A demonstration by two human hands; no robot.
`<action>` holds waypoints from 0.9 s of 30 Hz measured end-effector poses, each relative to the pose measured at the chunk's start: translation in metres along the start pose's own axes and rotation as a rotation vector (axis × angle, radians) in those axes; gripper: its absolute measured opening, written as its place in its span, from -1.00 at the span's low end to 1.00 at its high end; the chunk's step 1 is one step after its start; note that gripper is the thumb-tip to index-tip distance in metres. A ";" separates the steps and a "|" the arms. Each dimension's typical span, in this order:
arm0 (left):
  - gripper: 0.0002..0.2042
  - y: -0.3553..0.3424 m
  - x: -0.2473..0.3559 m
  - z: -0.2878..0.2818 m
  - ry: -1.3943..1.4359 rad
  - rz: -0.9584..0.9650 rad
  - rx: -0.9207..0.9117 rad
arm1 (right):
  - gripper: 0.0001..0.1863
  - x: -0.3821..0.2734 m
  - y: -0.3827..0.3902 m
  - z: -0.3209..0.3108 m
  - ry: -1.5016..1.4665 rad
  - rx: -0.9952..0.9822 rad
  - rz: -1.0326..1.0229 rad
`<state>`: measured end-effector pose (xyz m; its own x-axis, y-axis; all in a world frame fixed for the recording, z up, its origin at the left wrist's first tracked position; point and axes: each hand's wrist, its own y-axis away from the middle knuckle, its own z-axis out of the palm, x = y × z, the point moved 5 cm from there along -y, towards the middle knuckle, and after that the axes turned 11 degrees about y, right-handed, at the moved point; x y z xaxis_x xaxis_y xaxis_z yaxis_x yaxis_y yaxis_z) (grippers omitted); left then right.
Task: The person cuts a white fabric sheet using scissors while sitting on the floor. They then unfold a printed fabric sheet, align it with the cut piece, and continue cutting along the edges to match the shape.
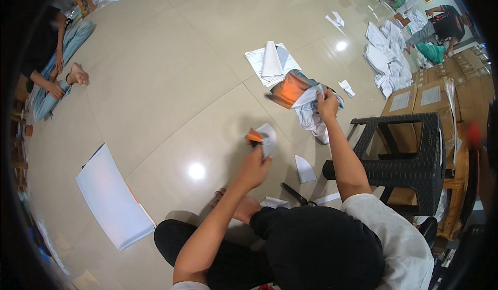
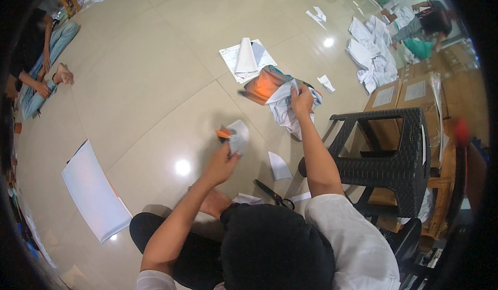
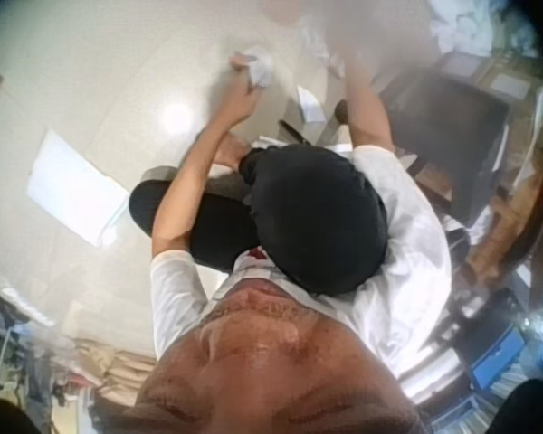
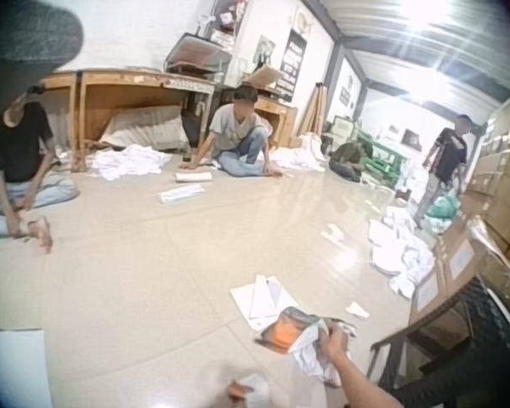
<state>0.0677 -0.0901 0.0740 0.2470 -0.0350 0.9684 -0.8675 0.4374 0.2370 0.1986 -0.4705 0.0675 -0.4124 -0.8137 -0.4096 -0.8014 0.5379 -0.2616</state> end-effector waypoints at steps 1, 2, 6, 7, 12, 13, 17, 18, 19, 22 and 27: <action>-0.60 -0.003 0.002 0.010 -0.035 -0.014 -0.026 | -0.70 -0.009 -0.003 -0.019 -0.098 0.103 -0.023; -0.57 -0.001 0.000 0.004 -0.093 -0.046 -0.026 | -0.72 -0.057 0.011 -0.027 -0.122 0.019 0.008; -0.34 -0.008 -0.013 0.006 0.153 -0.148 0.124 | -0.70 -0.148 0.039 -0.077 -0.826 -0.381 0.041; -0.30 -0.010 -0.015 -0.007 0.262 -0.173 0.167 | -0.70 -0.182 0.064 -0.093 -0.962 -0.472 0.053; -0.13 -0.008 0.062 -0.026 0.449 0.233 0.094 | -0.67 -0.253 0.154 -0.142 -0.818 -0.960 -0.367; -0.18 -0.006 0.079 -0.036 0.432 0.283 0.049 | -0.68 -0.272 0.162 -0.150 -0.818 -1.080 -0.395; -0.48 -0.003 0.118 -0.080 0.291 0.243 0.046 | -0.63 -0.319 0.164 -0.174 -0.842 -1.202 -0.666; -0.56 0.004 0.139 -0.092 0.217 0.235 0.088 | -0.61 -0.320 0.153 -0.183 -0.811 -1.198 -0.656; -0.58 0.011 0.161 -0.102 0.064 0.333 0.109 | -0.58 -0.324 0.142 -0.195 -0.782 -1.195 -0.649; -0.70 0.029 0.203 -0.126 -0.302 0.466 0.130 | -0.64 -0.337 0.110 -0.224 -0.202 -0.918 -0.924; -0.60 0.049 0.244 -0.164 -0.437 0.565 0.227 | -0.67 -0.344 0.064 -0.239 -0.113 -0.356 -1.032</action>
<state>0.1560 0.0699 0.3091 -0.4152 -0.2342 0.8790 -0.8909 0.3001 -0.3409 0.1850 -0.2091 0.4005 0.5564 -0.8010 -0.2207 -0.8246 -0.4999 -0.2647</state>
